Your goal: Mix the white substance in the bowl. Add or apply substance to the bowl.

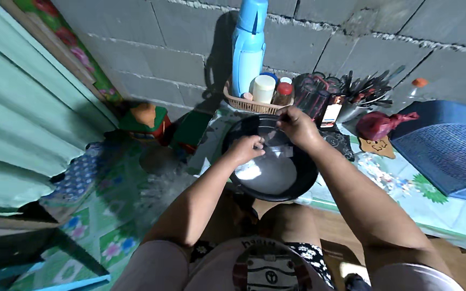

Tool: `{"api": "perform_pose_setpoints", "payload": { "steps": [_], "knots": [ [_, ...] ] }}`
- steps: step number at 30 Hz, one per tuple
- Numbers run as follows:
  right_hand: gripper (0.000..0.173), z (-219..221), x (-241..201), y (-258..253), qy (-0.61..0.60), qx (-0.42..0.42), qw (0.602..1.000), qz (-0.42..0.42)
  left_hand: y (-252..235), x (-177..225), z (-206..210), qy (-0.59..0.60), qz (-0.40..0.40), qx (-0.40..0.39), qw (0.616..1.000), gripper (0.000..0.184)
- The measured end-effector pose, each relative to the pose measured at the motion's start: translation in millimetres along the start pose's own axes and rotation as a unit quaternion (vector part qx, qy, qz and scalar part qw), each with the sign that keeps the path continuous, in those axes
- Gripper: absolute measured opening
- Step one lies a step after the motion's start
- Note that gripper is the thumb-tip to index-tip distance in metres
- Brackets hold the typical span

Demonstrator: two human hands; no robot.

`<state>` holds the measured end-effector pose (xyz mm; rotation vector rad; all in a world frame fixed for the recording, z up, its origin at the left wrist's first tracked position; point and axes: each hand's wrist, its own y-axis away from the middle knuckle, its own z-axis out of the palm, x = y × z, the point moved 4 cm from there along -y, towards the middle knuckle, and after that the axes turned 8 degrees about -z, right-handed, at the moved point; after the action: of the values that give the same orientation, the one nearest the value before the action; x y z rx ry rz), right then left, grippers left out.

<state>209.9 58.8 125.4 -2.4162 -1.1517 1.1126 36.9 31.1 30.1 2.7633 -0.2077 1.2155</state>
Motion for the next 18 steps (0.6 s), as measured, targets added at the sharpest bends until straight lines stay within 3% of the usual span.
{"api": "perform_pose_setpoints", "payload": {
  "steps": [3,8,9,11,13,16,18],
  "knots": [
    [0.024,-21,-13,-3,0.049,-0.004,0.998,-0.033,1,1,3,-0.013,-0.020,0.002,1.000,0.023],
    [0.025,-48,-39,0,0.079,0.013,0.993,-0.087,5,11,10,-0.039,-0.029,-0.016,0.999,0.022],
    [0.026,-50,-43,0,0.081,0.011,0.992,-0.094,7,10,10,-0.012,-0.022,-0.029,0.999,0.026],
    [0.028,-51,-46,-1,0.078,-0.017,0.992,-0.096,12,10,13,0.106,-0.003,-0.082,0.991,0.053],
    [0.028,-50,-44,0,0.064,-0.055,0.992,-0.095,20,13,13,0.234,0.016,-0.133,0.963,0.067],
    [0.027,-47,-38,0,0.036,-0.082,0.991,-0.100,22,10,10,0.340,0.035,-0.116,0.933,0.042],
    [0.028,-47,-36,1,0.020,-0.077,0.992,-0.099,23,10,9,0.337,0.023,-0.096,0.936,0.023]
  ]
}}
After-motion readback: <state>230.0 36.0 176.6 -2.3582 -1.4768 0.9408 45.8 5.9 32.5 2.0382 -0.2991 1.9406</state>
